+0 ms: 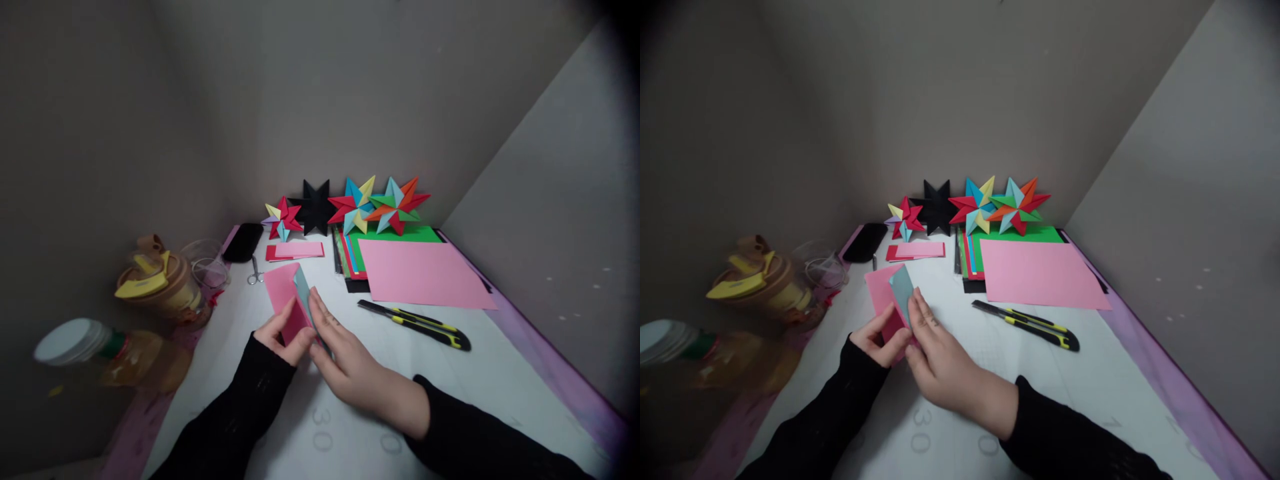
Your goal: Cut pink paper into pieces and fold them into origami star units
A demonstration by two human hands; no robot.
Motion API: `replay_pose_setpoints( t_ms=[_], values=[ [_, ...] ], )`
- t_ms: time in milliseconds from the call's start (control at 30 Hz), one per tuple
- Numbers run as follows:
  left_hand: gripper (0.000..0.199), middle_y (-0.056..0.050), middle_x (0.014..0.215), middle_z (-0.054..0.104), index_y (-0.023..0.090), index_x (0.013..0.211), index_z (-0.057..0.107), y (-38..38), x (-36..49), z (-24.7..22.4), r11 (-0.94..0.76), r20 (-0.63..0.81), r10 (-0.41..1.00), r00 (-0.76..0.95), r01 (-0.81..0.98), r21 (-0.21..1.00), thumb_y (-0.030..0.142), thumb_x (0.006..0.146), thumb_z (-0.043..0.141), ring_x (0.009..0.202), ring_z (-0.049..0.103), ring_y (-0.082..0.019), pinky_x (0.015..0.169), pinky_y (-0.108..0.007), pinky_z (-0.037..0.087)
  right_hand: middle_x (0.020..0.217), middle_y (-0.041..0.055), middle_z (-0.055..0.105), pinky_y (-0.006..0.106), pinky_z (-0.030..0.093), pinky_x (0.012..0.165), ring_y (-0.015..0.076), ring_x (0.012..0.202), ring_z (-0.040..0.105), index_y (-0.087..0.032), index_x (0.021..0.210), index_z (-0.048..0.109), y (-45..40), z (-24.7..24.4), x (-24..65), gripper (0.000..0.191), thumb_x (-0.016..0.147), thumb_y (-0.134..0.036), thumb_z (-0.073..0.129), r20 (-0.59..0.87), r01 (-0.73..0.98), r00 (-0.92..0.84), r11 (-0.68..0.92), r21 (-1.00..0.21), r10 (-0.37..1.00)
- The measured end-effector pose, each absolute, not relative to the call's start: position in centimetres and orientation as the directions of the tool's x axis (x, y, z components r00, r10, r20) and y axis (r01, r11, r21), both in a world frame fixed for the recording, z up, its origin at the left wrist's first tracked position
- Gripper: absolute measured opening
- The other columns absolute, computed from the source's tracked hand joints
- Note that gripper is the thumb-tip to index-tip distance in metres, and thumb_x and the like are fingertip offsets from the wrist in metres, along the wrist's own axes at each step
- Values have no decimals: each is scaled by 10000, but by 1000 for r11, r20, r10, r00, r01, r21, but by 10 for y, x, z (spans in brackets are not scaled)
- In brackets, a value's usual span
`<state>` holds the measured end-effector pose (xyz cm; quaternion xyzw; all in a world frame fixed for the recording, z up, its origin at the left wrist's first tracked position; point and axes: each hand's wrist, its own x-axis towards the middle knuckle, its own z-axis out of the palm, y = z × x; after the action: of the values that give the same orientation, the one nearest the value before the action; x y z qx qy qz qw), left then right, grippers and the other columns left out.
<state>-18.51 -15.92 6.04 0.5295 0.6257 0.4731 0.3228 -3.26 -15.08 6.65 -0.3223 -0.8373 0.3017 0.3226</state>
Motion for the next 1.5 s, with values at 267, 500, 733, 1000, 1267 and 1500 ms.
replay_pose_setpoints(
  t_ms=[267, 500, 733, 1000, 1267, 1500],
  values=[
    [643, -95, 1034, 699, 147, 1206, 598, -159, -185, 59, -15, 109, 966, -234, 370, 929, 457, 651, 694, 858, 663, -248, 774, -342, 534, 1535, 59, 21, 443, 208, 1127, 223, 1398, 56, -208, 1468, -22, -151, 68, -32, 713, 886, -154, 387, 337, 343, -582, 600, -723, 740],
    [619, -89, 1020, 705, 120, 1184, 609, -159, -184, 60, -39, 141, 961, -239, 387, 921, 448, 664, 680, 865, 669, -227, 782, -304, 535, 1534, 52, 15, 428, 188, 1131, 214, 1397, 49, -201, 1469, -8, -151, 69, -32, 696, 893, -164, 379, 334, 347, -577, 594, -726, 745],
    [615, -77, 1003, 711, 135, 1177, 615, -159, -184, 58, -43, 146, 958, -248, 376, 926, 458, 658, 684, 863, 673, -225, 792, -306, 538, 1535, 56, 18, 418, 188, 1131, 204, 1398, 46, -196, 1470, -4, -152, 70, -32, 690, 897, -169, 379, 326, 354, -581, 593, -723, 746],
    [608, -89, 986, 713, 118, 1170, 616, -160, -183, 60, -31, 145, 954, -262, 397, 917, 460, 670, 668, 841, 673, -230, 781, -328, 538, 1535, 55, 17, 422, 193, 1130, 211, 1397, 54, -203, 1469, -11, -152, 67, -32, 697, 897, -175, 386, 344, 343, -574, 599, -723, 743],
    [618, -104, 986, 710, 104, 1177, 611, -159, -184, 57, -29, 133, 963, -236, 397, 917, 478, 687, 652, 850, 668, -238, 791, -337, 528, 1536, 48, 25, 421, 198, 1129, 204, 1398, 62, -218, 1468, -22, -152, 69, -31, 708, 892, -166, 387, 347, 345, -574, 603, -720, 742],
    [602, -89, 958, 717, 110, 1157, 626, -159, -183, 56, -42, 152, 954, -258, 385, 922, 471, 677, 663, 828, 671, -231, 783, -327, 533, 1536, 45, 32, 425, 202, 1128, 203, 1399, 70, -220, 1468, -14, -151, 69, -31, 705, 891, -164, 389, 345, 339, -570, 596, -727, 746]
  ],
)
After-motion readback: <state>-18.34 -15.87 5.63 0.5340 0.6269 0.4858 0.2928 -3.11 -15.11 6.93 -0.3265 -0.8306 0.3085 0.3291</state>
